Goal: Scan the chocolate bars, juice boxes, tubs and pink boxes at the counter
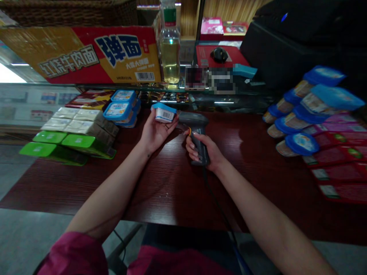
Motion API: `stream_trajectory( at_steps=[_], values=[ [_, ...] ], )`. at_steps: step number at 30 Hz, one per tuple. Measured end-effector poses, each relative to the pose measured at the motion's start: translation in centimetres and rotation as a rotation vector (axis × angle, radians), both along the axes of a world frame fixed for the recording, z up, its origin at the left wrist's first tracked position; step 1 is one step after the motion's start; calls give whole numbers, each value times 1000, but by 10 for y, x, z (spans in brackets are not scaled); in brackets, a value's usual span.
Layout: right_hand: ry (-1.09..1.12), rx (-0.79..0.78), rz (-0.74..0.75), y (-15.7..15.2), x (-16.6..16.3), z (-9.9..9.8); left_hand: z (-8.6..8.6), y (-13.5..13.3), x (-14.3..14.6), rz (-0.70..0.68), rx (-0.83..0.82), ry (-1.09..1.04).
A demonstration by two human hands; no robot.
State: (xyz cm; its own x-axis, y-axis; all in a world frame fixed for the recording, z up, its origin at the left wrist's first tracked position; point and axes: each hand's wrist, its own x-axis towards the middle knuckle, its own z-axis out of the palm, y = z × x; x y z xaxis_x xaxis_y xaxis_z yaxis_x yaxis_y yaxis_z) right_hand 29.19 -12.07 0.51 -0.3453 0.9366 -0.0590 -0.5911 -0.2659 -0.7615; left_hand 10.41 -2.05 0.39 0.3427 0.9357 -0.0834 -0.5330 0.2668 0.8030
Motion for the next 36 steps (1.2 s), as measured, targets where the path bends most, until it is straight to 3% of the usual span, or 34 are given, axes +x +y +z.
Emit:
stream_trajectory(
  at_steps=[7, 10, 14, 17, 21, 24, 27, 31, 36],
  values=[
    [-20, 33, -21, -5, -1, -1, -1, 1, 6, 18, 58, 52],
    [-12, 43, -38, -8, 1, 0, -3, -2, 4, 88, 119, 39],
    [-5, 16, -80, -11, 6, 3, 6, -11, -7, 288, 338, 225],
    [8, 4, -89, -11, 9, 3, 25, -18, -20, 451, 550, 429],
    [22, 5, -65, -7, 11, 0, 53, -9, -43, 799, 700, 654],
    [39, -4, -63, -3, 11, -3, 67, 14, -62, 1008, 674, 871],
    [55, -16, -64, -1, 11, -5, 75, 37, -74, 1082, 625, 1090],
    [66, -11, -50, 0, 10, -6, 79, 49, -75, 1083, 526, 1271],
    [80, -5, -55, 0, 11, -7, 80, 47, -75, 1000, 390, 1353]
  ],
)
